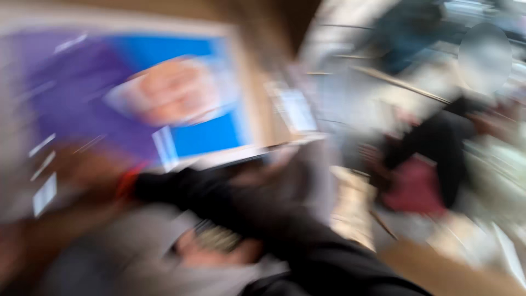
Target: The person crumples brown kraft paper and lines a cardboard frame box with it, places a framed portrait into the box, then wraps the frame's edges with black patterned tape and threads a hanging wire through the frame's eyelets, turning the frame as they work.
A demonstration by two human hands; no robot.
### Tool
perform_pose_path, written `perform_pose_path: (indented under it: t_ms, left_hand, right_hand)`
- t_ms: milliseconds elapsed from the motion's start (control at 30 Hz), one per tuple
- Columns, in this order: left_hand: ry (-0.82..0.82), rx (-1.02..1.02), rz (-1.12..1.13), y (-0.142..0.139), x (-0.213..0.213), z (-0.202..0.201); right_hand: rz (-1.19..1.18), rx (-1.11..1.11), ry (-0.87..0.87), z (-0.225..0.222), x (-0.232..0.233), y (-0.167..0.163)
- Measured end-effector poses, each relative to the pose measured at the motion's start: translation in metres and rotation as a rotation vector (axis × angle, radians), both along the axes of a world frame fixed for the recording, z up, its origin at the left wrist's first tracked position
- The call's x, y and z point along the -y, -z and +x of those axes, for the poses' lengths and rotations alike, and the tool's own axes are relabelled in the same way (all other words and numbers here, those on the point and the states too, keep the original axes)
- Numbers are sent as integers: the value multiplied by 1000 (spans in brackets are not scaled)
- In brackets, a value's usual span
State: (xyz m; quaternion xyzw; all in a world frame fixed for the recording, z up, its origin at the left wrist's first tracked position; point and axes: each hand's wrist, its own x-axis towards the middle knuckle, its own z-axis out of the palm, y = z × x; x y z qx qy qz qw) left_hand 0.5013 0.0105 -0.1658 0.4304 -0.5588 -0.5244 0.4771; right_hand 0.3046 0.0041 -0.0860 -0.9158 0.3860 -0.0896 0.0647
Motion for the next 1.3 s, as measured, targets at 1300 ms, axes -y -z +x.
perform_pose_path:
  t_ms: [1300]
  left_hand:
    - [-303,26,-121,23,-49,4]
  right_hand:
    - [203,-205,159,-334,-105,-27]
